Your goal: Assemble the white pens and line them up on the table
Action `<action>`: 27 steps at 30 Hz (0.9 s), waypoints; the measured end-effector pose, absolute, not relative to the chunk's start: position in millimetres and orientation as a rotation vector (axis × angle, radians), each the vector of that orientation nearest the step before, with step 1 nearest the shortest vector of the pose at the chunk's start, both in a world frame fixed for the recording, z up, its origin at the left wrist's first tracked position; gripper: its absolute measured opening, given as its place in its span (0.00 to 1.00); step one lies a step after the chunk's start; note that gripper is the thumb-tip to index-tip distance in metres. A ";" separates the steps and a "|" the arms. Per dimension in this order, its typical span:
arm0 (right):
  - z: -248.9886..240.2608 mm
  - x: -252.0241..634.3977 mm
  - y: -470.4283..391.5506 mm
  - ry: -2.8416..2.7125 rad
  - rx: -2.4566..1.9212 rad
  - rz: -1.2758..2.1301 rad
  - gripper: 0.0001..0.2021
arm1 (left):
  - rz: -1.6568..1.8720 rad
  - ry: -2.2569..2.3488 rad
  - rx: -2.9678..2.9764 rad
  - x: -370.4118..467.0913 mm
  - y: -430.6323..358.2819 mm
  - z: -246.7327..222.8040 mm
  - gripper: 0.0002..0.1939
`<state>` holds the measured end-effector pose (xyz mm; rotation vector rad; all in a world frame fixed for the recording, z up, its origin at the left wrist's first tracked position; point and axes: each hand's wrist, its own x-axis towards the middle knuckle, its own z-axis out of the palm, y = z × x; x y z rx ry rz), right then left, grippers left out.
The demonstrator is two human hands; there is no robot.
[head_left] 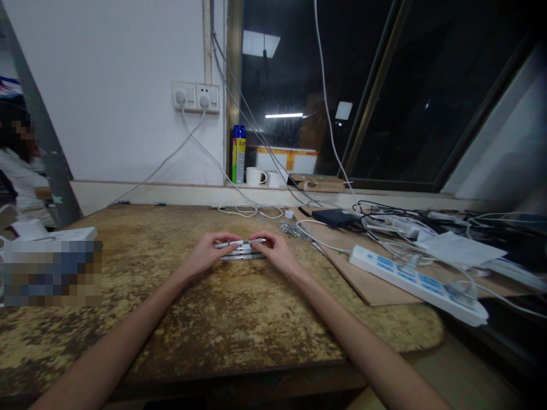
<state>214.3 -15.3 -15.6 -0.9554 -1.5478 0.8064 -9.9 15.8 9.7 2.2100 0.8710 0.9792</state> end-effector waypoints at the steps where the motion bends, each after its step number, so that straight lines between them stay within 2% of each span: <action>1: -15.3 214.5 -15.4 -1.550 -0.954 0.804 0.12 | 0.975 0.869 2.208 -10.0 16.0 9.2 0.17; 27: -14.5 214.6 -18.6 -1.602 -0.914 0.787 0.12 | 0.938 0.852 2.186 -8.0 11.5 9.0 0.18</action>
